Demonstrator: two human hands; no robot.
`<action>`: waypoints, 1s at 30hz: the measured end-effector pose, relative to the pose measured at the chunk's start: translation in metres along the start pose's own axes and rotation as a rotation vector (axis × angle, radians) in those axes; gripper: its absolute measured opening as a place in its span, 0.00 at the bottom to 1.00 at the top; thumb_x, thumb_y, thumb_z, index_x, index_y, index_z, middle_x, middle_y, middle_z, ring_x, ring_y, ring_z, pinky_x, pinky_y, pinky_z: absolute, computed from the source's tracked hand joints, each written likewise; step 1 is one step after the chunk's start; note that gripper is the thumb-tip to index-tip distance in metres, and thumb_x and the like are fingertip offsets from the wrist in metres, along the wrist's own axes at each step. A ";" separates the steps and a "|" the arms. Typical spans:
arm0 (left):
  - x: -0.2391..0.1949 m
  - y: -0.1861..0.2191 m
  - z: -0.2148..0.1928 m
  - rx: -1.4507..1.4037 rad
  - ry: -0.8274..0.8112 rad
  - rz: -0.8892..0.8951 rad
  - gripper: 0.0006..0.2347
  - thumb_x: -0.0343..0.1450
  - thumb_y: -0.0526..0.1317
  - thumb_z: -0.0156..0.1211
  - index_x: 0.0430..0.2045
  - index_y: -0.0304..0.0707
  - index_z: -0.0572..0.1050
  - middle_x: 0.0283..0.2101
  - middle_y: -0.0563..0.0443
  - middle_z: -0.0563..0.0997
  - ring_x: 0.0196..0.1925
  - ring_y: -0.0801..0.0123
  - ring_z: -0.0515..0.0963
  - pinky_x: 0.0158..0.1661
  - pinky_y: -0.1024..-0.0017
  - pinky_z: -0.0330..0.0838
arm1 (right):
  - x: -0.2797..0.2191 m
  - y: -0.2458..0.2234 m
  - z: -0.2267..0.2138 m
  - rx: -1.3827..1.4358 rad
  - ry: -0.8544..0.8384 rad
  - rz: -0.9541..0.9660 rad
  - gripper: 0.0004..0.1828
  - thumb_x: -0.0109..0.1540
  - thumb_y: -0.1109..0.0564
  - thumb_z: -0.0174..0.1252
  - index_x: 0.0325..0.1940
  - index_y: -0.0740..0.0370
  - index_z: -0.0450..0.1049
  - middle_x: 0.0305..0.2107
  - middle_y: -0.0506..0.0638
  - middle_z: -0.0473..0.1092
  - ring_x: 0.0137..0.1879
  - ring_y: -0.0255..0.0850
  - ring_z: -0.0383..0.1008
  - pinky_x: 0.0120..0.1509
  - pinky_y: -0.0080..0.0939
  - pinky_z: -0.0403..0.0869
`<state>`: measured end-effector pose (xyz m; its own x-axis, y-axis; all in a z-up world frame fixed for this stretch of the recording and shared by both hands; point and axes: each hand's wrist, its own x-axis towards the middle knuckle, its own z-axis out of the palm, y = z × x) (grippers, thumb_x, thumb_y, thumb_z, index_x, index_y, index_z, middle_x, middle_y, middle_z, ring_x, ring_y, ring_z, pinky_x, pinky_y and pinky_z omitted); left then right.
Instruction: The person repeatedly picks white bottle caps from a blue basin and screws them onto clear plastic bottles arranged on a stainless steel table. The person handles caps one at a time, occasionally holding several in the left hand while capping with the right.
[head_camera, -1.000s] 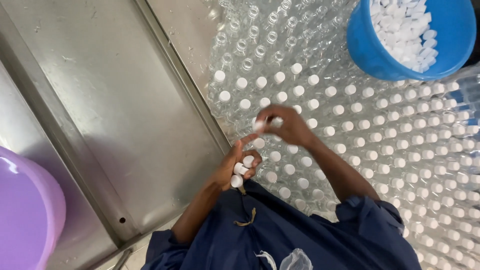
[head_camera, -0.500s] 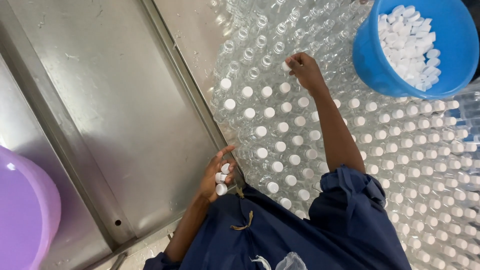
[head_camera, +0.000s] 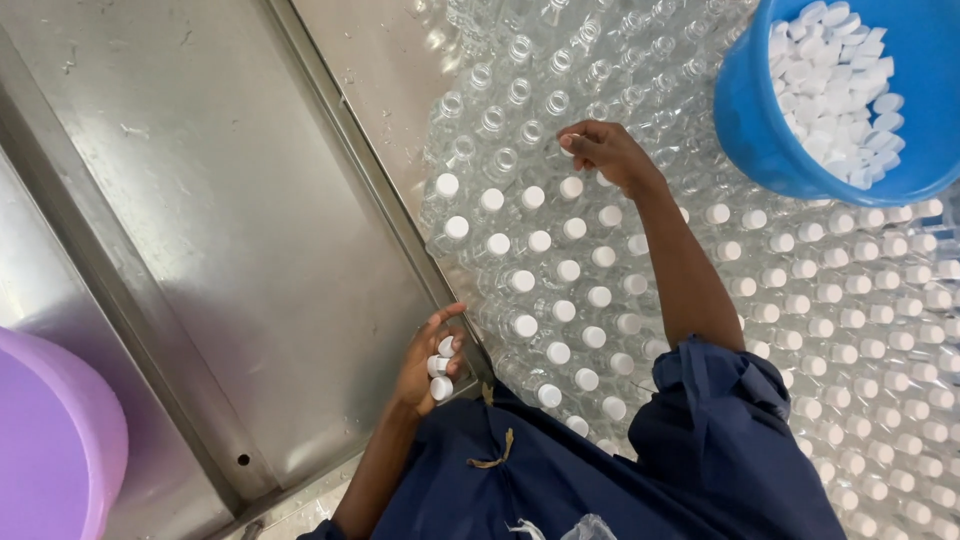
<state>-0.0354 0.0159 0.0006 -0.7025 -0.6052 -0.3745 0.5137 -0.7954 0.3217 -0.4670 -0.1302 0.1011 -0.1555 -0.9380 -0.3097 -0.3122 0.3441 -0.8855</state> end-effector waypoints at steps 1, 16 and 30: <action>0.004 0.000 -0.003 0.000 0.008 -0.013 0.25 0.83 0.51 0.46 0.72 0.33 0.62 0.33 0.50 0.70 0.20 0.73 0.77 0.19 0.80 0.70 | 0.008 0.005 0.000 0.007 0.002 0.013 0.23 0.71 0.42 0.68 0.61 0.61 0.81 0.28 0.52 0.74 0.37 0.36 0.74 0.47 0.34 0.75; 0.020 0.014 0.041 -0.153 -0.042 0.122 0.22 0.68 0.26 0.53 0.59 0.32 0.70 0.45 0.39 0.71 0.23 0.70 0.71 0.24 0.77 0.65 | -0.017 -0.021 0.022 -0.508 0.025 -0.089 0.28 0.79 0.38 0.51 0.65 0.64 0.80 0.38 0.55 0.80 0.41 0.45 0.80 0.48 0.49 0.75; 0.005 -0.019 0.021 0.132 -0.272 0.131 0.36 0.81 0.52 0.56 0.81 0.35 0.48 0.68 0.18 0.73 0.15 0.69 0.78 0.18 0.79 0.68 | -0.177 -0.097 0.144 -0.188 -0.687 -0.571 0.25 0.70 0.45 0.63 0.69 0.54 0.78 0.51 0.55 0.77 0.57 0.60 0.76 0.65 0.62 0.71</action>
<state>-0.0593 0.0282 0.0111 -0.7494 -0.6569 -0.0824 0.5527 -0.6893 0.4683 -0.2747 -0.0030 0.1921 0.6432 -0.7650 -0.0331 -0.3269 -0.2353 -0.9153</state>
